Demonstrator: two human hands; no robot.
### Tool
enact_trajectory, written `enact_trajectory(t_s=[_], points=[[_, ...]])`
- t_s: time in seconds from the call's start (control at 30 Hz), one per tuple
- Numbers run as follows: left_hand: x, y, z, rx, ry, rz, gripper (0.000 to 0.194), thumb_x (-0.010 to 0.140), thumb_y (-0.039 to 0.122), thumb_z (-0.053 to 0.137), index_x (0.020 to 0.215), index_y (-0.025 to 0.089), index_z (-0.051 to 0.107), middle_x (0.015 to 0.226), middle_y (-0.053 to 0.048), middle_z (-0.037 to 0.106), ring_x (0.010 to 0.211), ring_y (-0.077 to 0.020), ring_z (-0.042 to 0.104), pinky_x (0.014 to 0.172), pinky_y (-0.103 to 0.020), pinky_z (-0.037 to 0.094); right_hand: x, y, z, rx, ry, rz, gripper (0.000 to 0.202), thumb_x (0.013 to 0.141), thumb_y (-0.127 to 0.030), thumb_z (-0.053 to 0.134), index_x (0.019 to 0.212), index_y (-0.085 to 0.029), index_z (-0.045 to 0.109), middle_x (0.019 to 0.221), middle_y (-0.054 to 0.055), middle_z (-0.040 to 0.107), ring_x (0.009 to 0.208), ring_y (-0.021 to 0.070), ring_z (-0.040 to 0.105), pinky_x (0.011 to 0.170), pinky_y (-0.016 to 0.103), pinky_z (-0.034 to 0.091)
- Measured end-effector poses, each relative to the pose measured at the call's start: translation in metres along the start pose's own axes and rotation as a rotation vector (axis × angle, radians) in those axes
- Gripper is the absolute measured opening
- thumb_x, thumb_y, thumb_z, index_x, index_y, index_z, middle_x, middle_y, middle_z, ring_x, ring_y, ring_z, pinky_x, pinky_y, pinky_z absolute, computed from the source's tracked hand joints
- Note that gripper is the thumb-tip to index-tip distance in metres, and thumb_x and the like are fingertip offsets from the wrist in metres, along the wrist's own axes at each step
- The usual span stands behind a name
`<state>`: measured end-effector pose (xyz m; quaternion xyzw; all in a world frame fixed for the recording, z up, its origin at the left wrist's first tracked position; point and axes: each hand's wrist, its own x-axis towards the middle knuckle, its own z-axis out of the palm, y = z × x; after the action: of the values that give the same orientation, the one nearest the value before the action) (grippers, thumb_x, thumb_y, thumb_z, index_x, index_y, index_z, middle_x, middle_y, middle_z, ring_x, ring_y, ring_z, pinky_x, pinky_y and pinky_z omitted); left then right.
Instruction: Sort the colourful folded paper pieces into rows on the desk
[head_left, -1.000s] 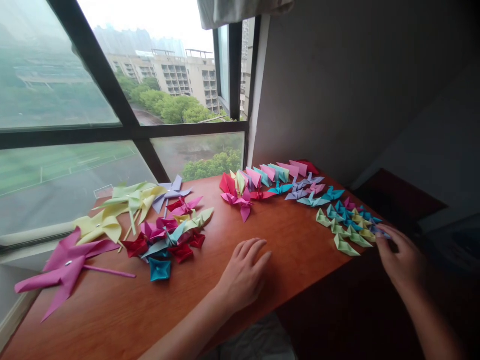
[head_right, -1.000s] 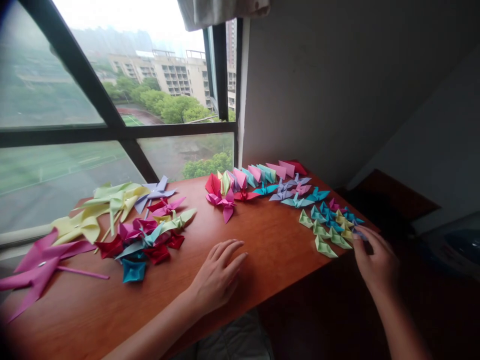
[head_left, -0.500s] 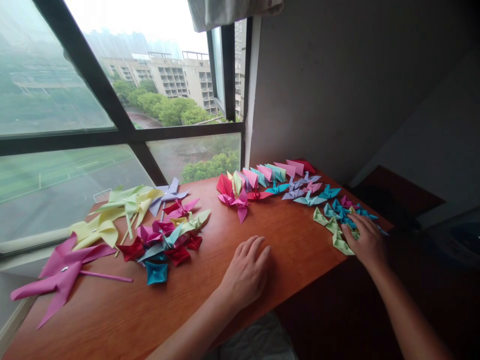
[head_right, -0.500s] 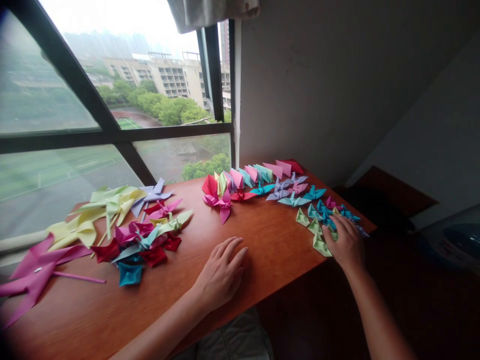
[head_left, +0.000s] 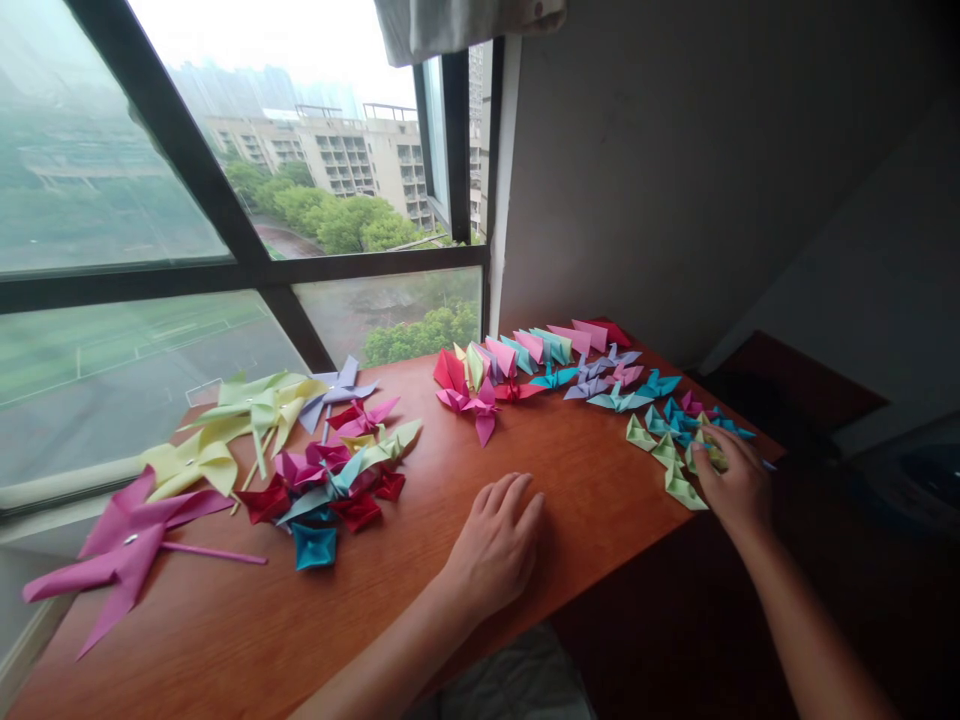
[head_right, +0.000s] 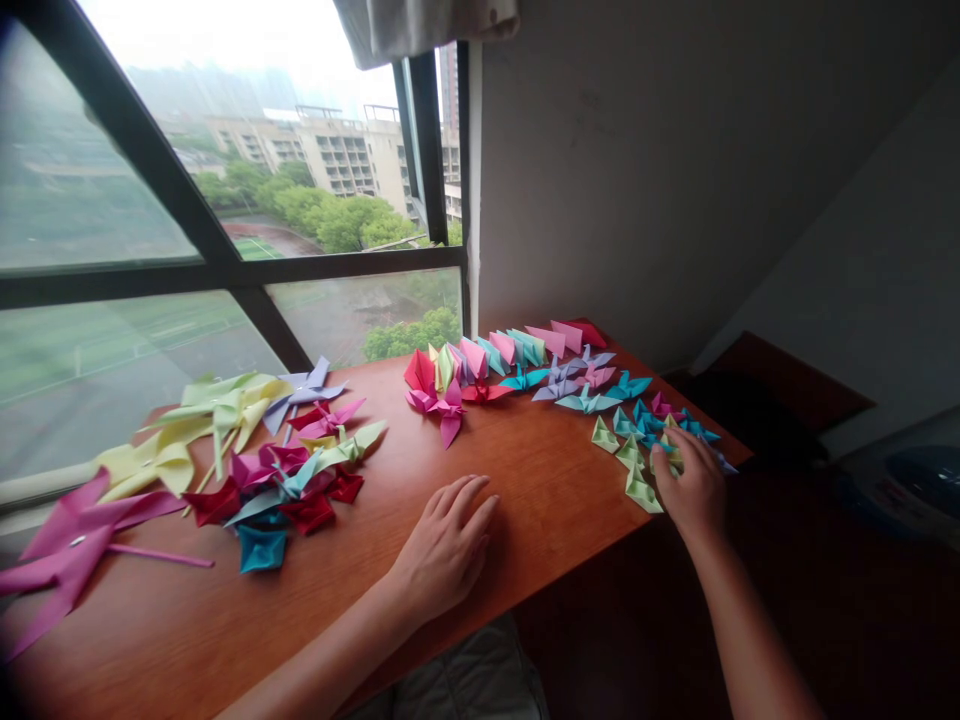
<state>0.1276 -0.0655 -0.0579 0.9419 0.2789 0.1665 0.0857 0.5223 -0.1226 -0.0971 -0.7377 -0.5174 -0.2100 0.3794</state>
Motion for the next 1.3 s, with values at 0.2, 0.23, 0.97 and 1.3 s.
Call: enact_trajectory(t_s=[0.2,0.23,0.97,1.3], points=[[0.004,0.005,0.001,0.004,-0.007,0.005,0.052,0.086,0.022,0.054,0.137,0.018,0.050,0.149,-0.016,0.045,0.137,-0.0321,0.040,0.112,-0.049,0.035,-0.004,0.005,0.000,0.033,-0.017,0.068,0.041,0.089,-0.047,0.049,0.113,-0.019,0.068,0.120,0.014,0.068,0.115,0.0316,0.062,0.099,0.047,0.048],[0.005,0.005,0.001,0.002,-0.005,0.002,0.050,0.087,0.022,0.053,0.137,0.019,0.050,0.149,-0.015,0.045,0.137,-0.0317,0.040,0.112,-0.049,0.035,-0.005,0.004,0.002,0.045,-0.016,0.073,0.041,0.089,-0.047,0.049,0.112,-0.019,0.068,0.120,0.014,0.068,0.115,0.0314,0.062,0.100,0.047,0.048],[0.166,0.093,0.091,-0.149,0.056,0.096,0.097,0.075,0.071,0.063,0.151,0.021,0.030,0.160,-0.021,0.020,0.146,-0.0438,0.018,0.108,-0.064,0.031,-0.005,0.012,0.023,0.059,-0.005,-0.034,0.045,0.091,-0.051,0.048,0.115,-0.018,0.069,0.122,0.014,0.067,0.119,0.0312,0.059,0.105,0.049,0.043],[0.182,0.091,0.100,-0.192,0.071,0.101,0.092,0.074,0.074,0.060,0.145,0.020,0.037,0.153,-0.020,0.032,0.140,-0.0476,0.027,0.108,-0.062,0.031,-0.004,0.009,0.025,0.111,-0.099,0.011,0.046,0.091,-0.048,0.046,0.119,-0.017,0.066,0.126,0.015,0.065,0.122,0.0300,0.058,0.106,0.048,0.044]])
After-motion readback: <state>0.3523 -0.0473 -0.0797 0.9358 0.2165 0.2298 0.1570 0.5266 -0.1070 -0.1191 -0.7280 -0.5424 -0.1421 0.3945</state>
